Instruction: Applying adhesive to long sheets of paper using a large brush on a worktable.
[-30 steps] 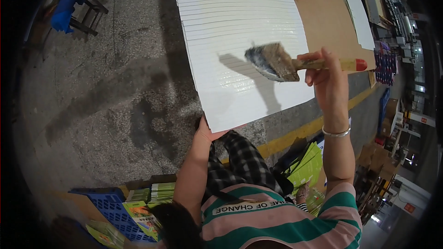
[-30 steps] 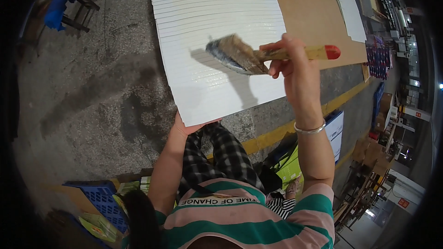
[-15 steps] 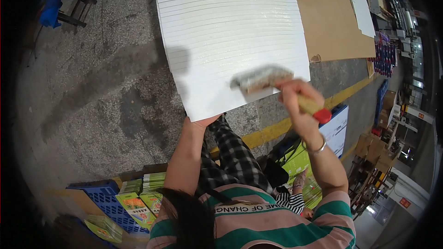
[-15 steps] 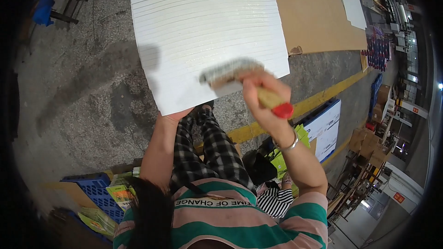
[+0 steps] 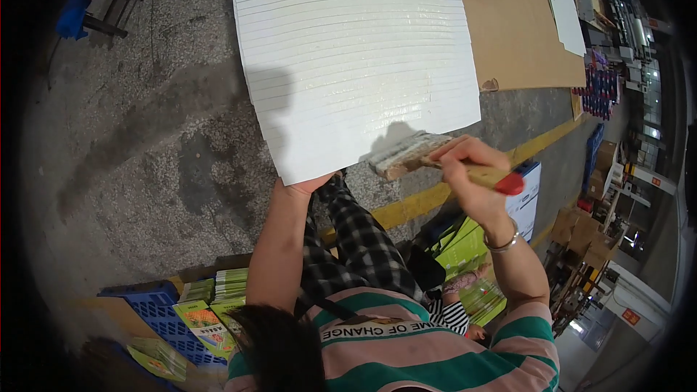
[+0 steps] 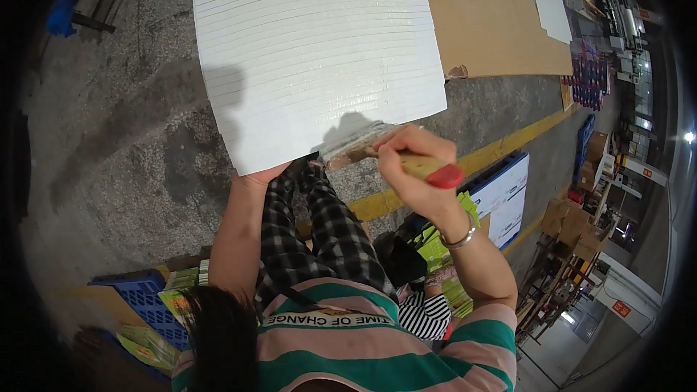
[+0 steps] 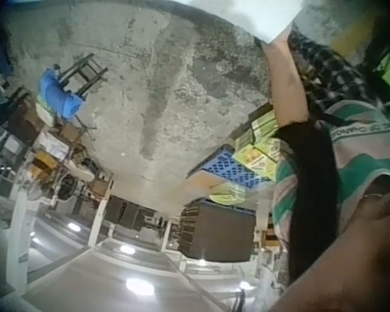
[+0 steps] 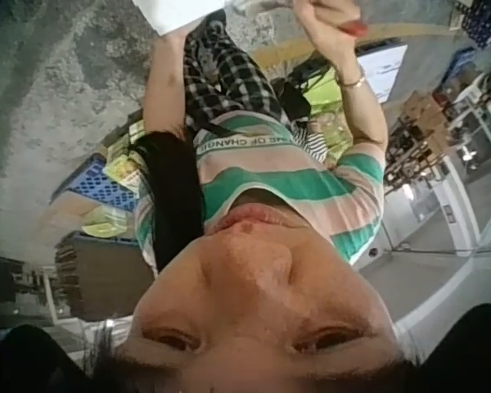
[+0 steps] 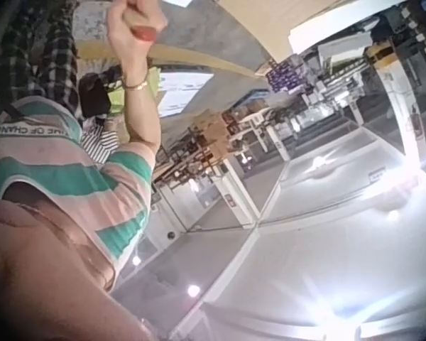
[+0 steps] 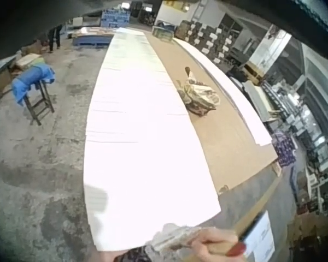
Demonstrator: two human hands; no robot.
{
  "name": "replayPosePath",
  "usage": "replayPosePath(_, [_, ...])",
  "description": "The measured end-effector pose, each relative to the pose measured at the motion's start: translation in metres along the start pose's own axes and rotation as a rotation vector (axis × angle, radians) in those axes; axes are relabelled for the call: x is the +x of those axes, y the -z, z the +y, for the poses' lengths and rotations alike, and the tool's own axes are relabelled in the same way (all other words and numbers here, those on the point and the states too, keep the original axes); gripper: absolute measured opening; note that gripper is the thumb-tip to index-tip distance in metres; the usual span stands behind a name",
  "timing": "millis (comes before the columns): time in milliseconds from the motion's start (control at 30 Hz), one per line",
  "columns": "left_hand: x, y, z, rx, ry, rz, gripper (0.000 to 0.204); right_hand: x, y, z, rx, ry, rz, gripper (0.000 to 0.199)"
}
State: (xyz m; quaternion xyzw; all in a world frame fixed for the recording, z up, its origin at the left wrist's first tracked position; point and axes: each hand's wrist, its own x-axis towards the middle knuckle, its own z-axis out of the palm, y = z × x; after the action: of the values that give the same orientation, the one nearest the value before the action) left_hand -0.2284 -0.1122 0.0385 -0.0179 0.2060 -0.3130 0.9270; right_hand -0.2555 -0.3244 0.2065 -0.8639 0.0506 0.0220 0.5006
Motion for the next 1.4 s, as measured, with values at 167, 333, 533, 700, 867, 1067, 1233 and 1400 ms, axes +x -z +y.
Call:
replayPosePath(167, [0.006,0.034,0.006,0.137,-0.01,-0.377,0.061,0.031,-0.015,-0.019,-0.037,-0.012,0.092,0.008])
replayPosePath(333, [-0.003,0.007,-0.002,0.123,0.01,-0.029,0.054,0.029,-0.001,-0.022,-0.107,0.054,-0.028,0.011])
replayPosePath(533, [0.004,0.01,-0.005,0.044,0.044,-0.11,0.048,0.062,0.022,0.003,-0.047,-0.108,0.155,0.013])
replayPosePath(700, [-0.009,0.018,-0.004,0.081,-0.017,-0.006,0.048,0.059,0.014,-0.031,0.057,-0.157,0.067,0.012])
replayPosePath(867, [-0.012,-0.004,-0.001,0.015,-0.054,-0.048,0.05,0.074,-0.003,-0.014,-0.139,-0.143,-0.058,0.013])
replayPosePath(1067, [-0.022,-0.024,0.016,0.083,-0.066,0.083,0.051,0.109,-0.007,-0.039,-0.019,-0.045,0.207,0.016])
replayPosePath(1233, [-0.024,-0.027,0.02,-0.007,-0.034,0.033,0.057,0.106,-0.016,-0.055,-0.143,-0.313,-0.186,0.016])
replayPosePath(1400, [-0.018,-0.032,0.017,-0.023,-0.011,-0.004,0.058,0.165,-0.04,-0.063,-0.016,0.071,0.099,0.019])
